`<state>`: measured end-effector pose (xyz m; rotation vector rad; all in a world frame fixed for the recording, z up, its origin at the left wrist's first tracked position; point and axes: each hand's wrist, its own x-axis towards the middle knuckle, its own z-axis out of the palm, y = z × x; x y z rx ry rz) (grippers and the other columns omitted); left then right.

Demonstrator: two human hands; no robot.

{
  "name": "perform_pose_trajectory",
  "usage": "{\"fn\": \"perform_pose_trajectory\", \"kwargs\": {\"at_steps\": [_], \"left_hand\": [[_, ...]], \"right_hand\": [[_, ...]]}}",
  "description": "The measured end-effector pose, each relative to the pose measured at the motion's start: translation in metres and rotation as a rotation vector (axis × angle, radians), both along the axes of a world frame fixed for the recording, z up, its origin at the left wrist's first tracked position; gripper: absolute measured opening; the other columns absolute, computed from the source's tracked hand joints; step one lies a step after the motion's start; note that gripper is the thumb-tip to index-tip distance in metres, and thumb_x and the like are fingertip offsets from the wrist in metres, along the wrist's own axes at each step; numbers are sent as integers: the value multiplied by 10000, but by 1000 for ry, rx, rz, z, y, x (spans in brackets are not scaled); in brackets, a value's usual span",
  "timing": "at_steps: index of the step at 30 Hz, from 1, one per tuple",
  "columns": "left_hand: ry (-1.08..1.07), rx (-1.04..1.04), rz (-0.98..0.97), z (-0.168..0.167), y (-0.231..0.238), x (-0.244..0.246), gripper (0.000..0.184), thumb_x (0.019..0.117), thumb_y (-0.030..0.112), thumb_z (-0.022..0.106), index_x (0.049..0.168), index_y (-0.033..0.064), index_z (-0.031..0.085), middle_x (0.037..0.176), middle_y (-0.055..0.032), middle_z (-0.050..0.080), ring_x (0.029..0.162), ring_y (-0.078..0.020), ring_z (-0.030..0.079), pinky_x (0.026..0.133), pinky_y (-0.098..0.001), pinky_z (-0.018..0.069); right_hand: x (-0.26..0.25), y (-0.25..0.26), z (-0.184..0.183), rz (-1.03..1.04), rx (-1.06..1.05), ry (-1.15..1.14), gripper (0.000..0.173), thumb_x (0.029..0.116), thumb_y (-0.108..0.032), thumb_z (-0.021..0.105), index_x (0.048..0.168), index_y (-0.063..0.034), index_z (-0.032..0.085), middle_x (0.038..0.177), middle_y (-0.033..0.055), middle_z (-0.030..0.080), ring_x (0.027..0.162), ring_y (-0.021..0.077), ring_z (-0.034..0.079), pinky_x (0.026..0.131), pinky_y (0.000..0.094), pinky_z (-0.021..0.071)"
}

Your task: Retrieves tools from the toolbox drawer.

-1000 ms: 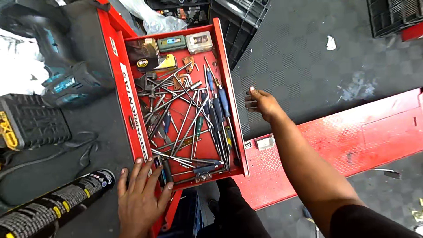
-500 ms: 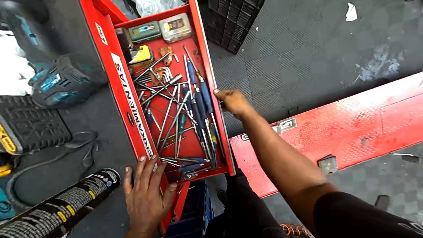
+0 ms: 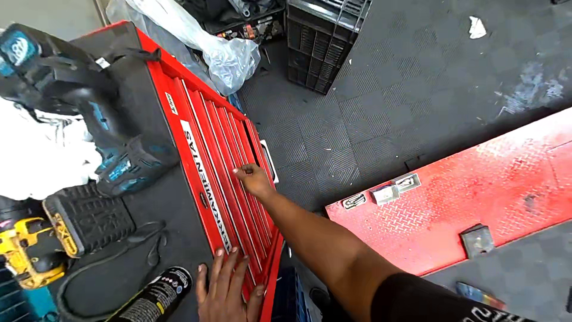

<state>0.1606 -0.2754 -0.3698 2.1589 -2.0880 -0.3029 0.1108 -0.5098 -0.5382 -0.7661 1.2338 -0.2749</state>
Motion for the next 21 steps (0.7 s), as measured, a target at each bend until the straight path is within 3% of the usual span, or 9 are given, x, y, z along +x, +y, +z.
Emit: {"fn": "perform_pose_trajectory", "kwargs": {"at_steps": [2,5,9,12,13,16,21], "left_hand": [[6,-4,-2,1,1,-1,712,1012,681,231,1296,192,663,1488,-64,580,1516,-280,360,1261,-573,107],[21,-9,-4,0,3,-1,684,1017,669,256,1298,199,665,1502,-56,568,1523,-262,350,1269,-563,103],[31,-33,6,-3,4,0,661,1013,664,289,1267,198,683,1488,-60,580,1517,-272,363,1270,-566,127],[41,-48,16,-3,2,-1,691,1013,687,267,1266,197,683,1486,-58,586,1513,-274,374,1267,-574,141],[43,-51,18,-3,1,-1,698,1013,688,260,1268,196,684,1483,-60,588,1510,-277,377,1265,-581,143],[59,-42,11,-2,3,-2,688,1011,683,275,1270,195,686,1486,-70,583,1513,-295,370,1260,-597,131],[56,-41,-13,-2,2,0,690,1002,695,296,1290,201,682,1499,-78,570,1520,-303,354,1264,-591,113]], "right_hand": [[17,9,-11,87,46,-14,643,946,-555,670,1385,-92,594,1308,199,647,1199,344,627,996,595,507],[29,10,-2,122,143,-29,646,932,-562,694,1291,-29,628,1229,226,661,1142,349,634,969,581,503],[2,-7,4,161,52,215,773,776,-612,823,1255,-33,640,1126,231,696,1069,389,672,905,628,535],[-64,-26,-12,99,-55,272,682,852,-683,700,1099,-47,716,1007,187,720,952,333,700,852,589,557],[-88,-34,-13,69,-68,264,679,892,-691,644,1106,-51,716,1008,177,721,944,312,702,853,567,565],[-155,-52,-10,-12,-79,291,704,961,-706,513,1201,-58,651,1048,170,706,962,293,698,854,537,574],[-237,-81,-12,-102,-103,382,780,979,-749,397,1336,-84,593,1184,186,685,1078,301,681,917,559,556]]}}
